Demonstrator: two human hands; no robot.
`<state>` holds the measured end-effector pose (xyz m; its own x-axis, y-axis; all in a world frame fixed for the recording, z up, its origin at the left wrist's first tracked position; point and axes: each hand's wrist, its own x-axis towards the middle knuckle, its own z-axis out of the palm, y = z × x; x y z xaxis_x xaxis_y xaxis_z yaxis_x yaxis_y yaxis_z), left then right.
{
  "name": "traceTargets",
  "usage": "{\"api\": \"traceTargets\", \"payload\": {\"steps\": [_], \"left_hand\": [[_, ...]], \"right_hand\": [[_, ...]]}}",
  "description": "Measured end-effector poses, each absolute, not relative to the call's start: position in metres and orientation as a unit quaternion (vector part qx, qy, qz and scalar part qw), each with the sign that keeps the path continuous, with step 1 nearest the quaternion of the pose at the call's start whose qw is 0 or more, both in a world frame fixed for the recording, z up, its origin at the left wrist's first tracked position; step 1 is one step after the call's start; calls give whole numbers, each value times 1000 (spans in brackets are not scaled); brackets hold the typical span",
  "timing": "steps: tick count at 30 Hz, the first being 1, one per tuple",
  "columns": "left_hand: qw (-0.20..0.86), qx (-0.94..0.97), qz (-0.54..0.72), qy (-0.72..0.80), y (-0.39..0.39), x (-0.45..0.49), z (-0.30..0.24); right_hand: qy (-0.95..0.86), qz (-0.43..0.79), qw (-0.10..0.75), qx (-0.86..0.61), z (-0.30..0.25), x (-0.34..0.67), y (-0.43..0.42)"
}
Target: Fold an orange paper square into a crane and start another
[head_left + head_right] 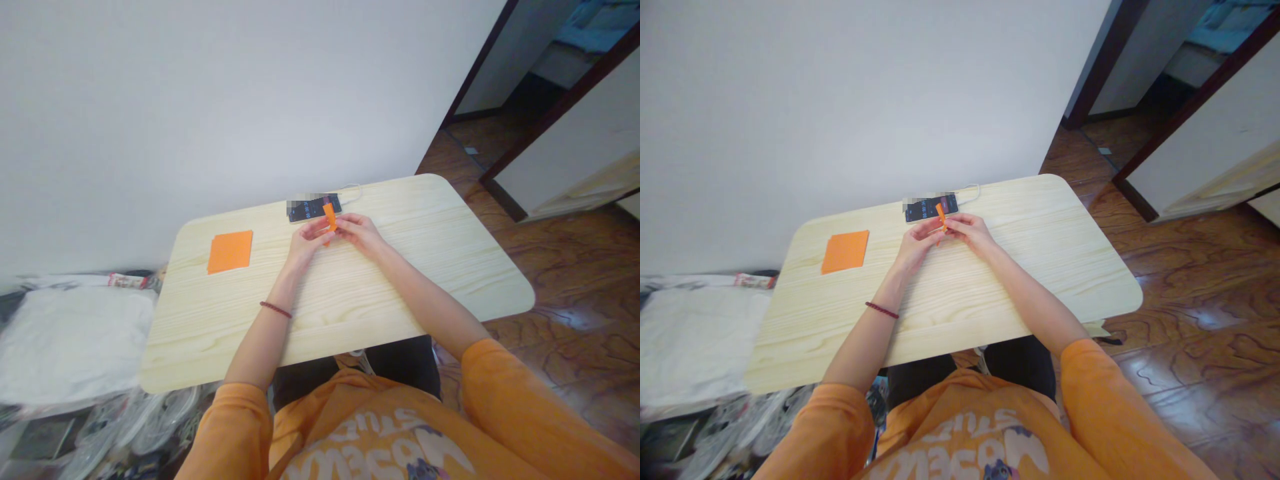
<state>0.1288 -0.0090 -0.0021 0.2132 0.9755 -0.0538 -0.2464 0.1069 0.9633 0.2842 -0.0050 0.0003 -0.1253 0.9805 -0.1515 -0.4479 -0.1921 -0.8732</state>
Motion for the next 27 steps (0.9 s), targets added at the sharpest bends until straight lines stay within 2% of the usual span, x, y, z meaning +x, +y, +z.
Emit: {"api": "traceTargets", "payload": {"steps": [18, 24, 27], "left_hand": [[676, 365, 506, 393, -3, 125, 1], [670, 354, 520, 395, 2, 120, -4], [647, 370, 519, 418, 2, 123, -6]], "right_hand": [[-337, 660, 542, -397, -1, 287, -2], [-347, 619, 573, -410, 1, 290, 0], [-391, 586, 556, -442, 0, 288, -1]]}}
